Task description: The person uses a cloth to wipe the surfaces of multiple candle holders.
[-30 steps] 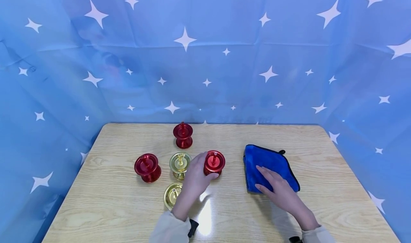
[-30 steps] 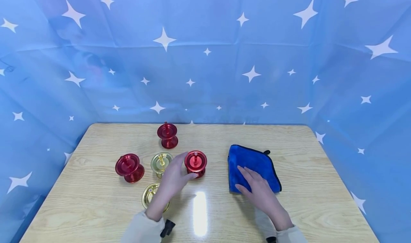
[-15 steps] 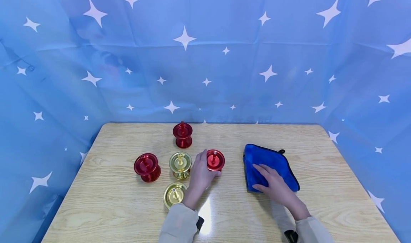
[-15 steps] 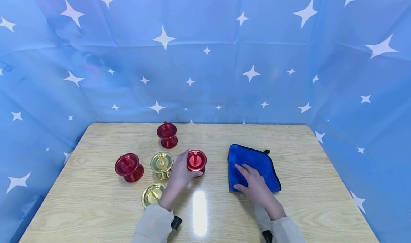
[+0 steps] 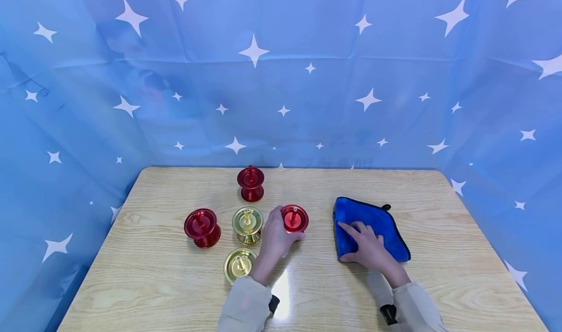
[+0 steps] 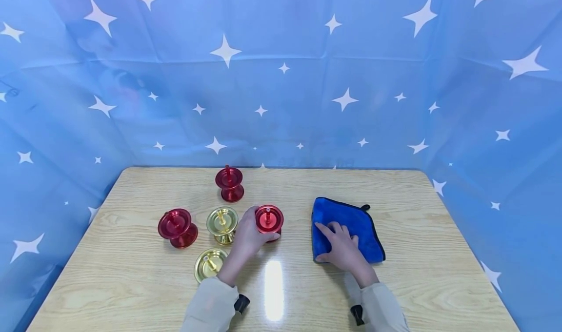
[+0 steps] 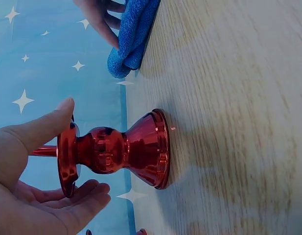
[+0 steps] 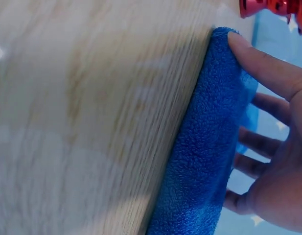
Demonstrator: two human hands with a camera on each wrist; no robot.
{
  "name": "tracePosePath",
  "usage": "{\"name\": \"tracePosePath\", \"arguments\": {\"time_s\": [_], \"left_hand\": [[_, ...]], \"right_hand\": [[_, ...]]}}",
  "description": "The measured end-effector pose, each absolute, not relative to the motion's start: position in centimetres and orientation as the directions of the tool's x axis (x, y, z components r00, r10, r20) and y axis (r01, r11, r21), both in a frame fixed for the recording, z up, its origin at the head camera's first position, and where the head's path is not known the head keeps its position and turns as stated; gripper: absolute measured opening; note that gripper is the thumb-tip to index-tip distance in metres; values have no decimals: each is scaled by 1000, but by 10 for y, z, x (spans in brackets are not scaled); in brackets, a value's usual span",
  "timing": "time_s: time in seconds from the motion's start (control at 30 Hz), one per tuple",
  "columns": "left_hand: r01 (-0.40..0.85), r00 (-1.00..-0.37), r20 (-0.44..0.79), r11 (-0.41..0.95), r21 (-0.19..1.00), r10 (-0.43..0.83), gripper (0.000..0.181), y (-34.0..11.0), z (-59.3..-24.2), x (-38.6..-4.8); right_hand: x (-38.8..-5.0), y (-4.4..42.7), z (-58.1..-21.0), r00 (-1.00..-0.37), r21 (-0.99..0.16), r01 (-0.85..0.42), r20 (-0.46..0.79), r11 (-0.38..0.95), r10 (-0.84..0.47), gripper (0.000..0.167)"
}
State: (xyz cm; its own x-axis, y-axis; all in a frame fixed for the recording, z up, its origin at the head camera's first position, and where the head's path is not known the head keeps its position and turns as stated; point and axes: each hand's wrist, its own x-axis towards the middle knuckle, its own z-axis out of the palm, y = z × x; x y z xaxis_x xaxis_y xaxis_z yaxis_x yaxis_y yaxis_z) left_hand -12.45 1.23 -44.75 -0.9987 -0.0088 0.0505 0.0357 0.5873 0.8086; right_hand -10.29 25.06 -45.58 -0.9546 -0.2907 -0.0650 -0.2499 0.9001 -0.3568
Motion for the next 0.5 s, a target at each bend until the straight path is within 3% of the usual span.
{"name": "tracePosePath", "arguments": {"time_s": [0.3,0.5], "left_hand": [[33,-999,41,541,840,-3,81,12,-443,-120],[53,-998,31,518,854,50,80,11,-439,-115]], "right_hand": [[-106,247,-462,-958,-378,-261,-9,888,-285,55],[-104,249,-458,-955,-474,-265,9,840,-297,43]]}}
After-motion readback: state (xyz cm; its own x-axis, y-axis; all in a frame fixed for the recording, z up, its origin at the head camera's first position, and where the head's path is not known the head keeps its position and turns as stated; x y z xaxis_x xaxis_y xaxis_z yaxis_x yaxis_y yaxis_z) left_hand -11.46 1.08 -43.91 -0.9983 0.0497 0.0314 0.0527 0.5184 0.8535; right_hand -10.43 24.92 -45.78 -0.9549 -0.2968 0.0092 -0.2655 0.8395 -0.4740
